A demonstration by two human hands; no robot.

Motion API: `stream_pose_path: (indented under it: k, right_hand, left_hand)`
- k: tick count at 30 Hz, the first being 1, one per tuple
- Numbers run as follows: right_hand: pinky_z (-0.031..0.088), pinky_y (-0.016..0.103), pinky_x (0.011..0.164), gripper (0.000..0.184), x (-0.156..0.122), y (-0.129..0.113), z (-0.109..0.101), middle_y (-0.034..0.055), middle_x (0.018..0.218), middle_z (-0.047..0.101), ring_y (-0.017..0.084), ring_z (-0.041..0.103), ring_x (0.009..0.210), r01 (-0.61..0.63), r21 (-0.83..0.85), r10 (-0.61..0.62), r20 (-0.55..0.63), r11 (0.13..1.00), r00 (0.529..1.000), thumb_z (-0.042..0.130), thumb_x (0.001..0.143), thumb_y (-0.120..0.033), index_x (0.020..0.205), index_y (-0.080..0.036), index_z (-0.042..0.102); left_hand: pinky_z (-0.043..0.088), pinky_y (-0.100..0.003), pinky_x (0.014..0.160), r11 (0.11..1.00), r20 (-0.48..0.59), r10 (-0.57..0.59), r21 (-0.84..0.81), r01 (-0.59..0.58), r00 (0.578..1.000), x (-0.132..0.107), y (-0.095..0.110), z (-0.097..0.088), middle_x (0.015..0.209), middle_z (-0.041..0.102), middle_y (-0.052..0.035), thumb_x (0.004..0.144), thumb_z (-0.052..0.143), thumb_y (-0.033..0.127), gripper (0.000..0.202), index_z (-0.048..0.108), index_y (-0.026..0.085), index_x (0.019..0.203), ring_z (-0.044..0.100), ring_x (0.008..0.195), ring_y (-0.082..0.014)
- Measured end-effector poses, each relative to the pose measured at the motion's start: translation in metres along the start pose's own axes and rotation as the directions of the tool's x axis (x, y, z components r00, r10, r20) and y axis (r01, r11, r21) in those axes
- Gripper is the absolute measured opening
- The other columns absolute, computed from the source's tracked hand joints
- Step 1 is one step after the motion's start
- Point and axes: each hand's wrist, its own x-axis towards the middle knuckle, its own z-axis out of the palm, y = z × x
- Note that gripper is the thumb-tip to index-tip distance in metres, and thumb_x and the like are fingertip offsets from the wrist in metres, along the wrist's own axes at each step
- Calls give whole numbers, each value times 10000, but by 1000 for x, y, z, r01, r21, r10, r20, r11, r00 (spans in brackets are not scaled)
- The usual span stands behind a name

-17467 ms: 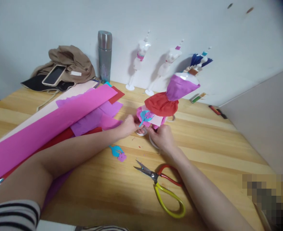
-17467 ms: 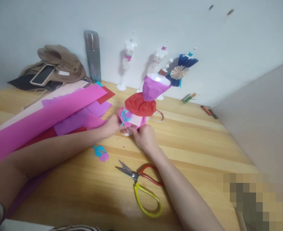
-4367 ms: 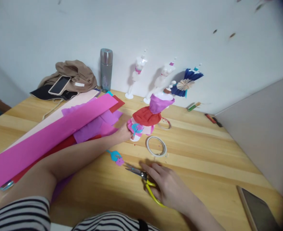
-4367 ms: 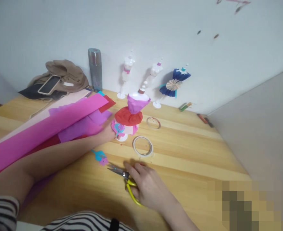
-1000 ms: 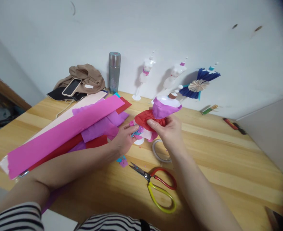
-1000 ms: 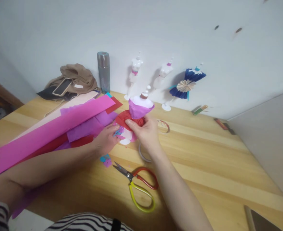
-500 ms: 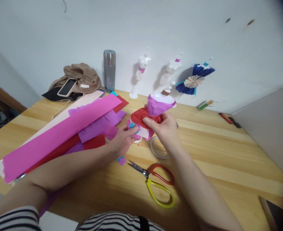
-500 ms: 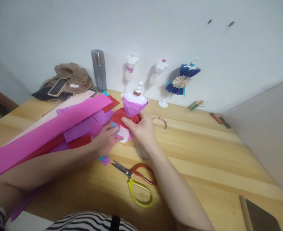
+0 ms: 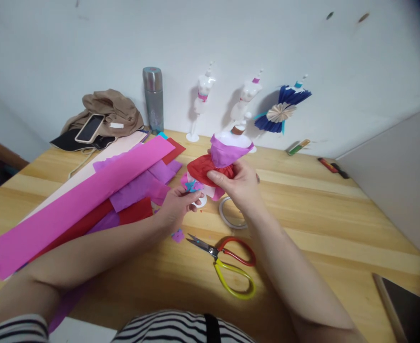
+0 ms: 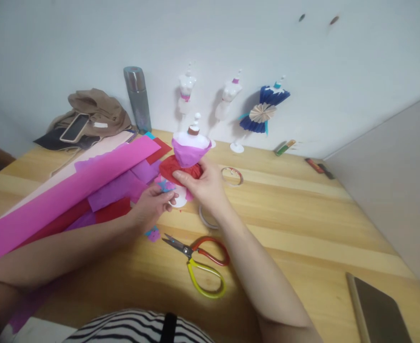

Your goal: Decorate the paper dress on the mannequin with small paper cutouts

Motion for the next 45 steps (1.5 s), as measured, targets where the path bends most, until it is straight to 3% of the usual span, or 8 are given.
stream_pose_path:
  k: [8, 14, 20, 25, 28, 31, 36, 45]
  right_hand:
    - [554, 510, 1014, 470, 0, 0, -5, 99, 1137, 748, 326, 700, 1087, 55, -7, -55, 6, 998, 998, 843, 705, -489, 1063, -246, 657]
    - [453, 488, 1149, 597, 1, 1, -16, 75, 1328, 693, 332, 592, 1322, 105, 79, -114, 123, 991, 986, 739, 746, -727, 1157, -298, 675]
    - [514, 536, 1055, 744, -4, -7, -38, 63, 1462, 641, 337, 559, 1387, -83, 221, 65, 87, 972, 994, 493, 744, -920, 1156, -337, 701]
    - [561, 522, 951, 436, -30, 4, -60, 39, 844, 771, 315, 757, 943, -141, 160, 164, -140, 977, 977, 818, 672, -684, 799, -291, 682]
    - [581, 493, 814, 491, -51, 15, -73, 14, 568, 621, 268, 714, 652, -162, 72, 171, -129, 984, 977, 705, 794, -700, 596, -269, 579]
    - [573, 462, 767, 509, -68, 22, -86, 44, 622, 666, 248, 689, 648, -186, -78, 184, -38, 979, 982, 544, 898, -695, 643, -260, 612]
    - [490, 356, 641, 167, -81, 31, -99, 22, 721, 710, 193, 598, 628, -179, -300, 224, 126, 937, 966, 769, 726, -386, 753, -225, 736]
    - [439, 307, 635, 128, -83, 40, -98, 34, 772, 695, 191, 593, 662, 114, -573, 157, 402, 812, 902, 590, 820, -229, 773, -222, 708]
  left_hand:
    - [355, -205, 471, 995, 36, -20, 103, 16, 999, -2, 2, 2, 686, 649, -11, 587, 895, 276, 338, 649, 134, 770, 557, 555, -88]
    - [367, -191, 461, 991, 13, -39, 125, 37, 999, -14, 6, 2, 660, 633, 10, 587, 888, 254, 348, 625, 137, 783, 540, 511, -66]
    - [339, -171, 412, 981, -4, -57, 185, 57, 998, -24, 7, 0, 604, 598, 46, 610, 880, 255, 359, 584, 156, 789, 534, 463, -61]
    - [219, -176, 323, 958, 78, -129, 266, 104, 989, -35, 7, -3, 466, 491, 87, 719, 809, 398, 372, 501, 192, 679, 375, 313, -36]
    - [211, -178, 309, 948, 119, -122, 309, 81, 985, -39, 5, -3, 485, 516, 82, 706, 816, 449, 407, 501, 193, 671, 369, 297, -35]
    - [196, -179, 310, 919, 179, -125, 391, 46, 976, -41, 1, -1, 482, 543, 54, 710, 807, 524, 440, 534, 186, 648, 399, 301, -48]
    - [257, -218, 368, 828, 242, -155, 560, -8, 958, -41, -7, 7, 455, 565, -54, 903, 575, 645, 654, 555, 168, 455, 444, 340, -81]
    - [348, -247, 559, 680, 331, 57, 678, -279, 942, -52, -12, 14, 531, 585, -18, 955, 560, 327, 421, 643, 185, 568, 496, 523, -126]
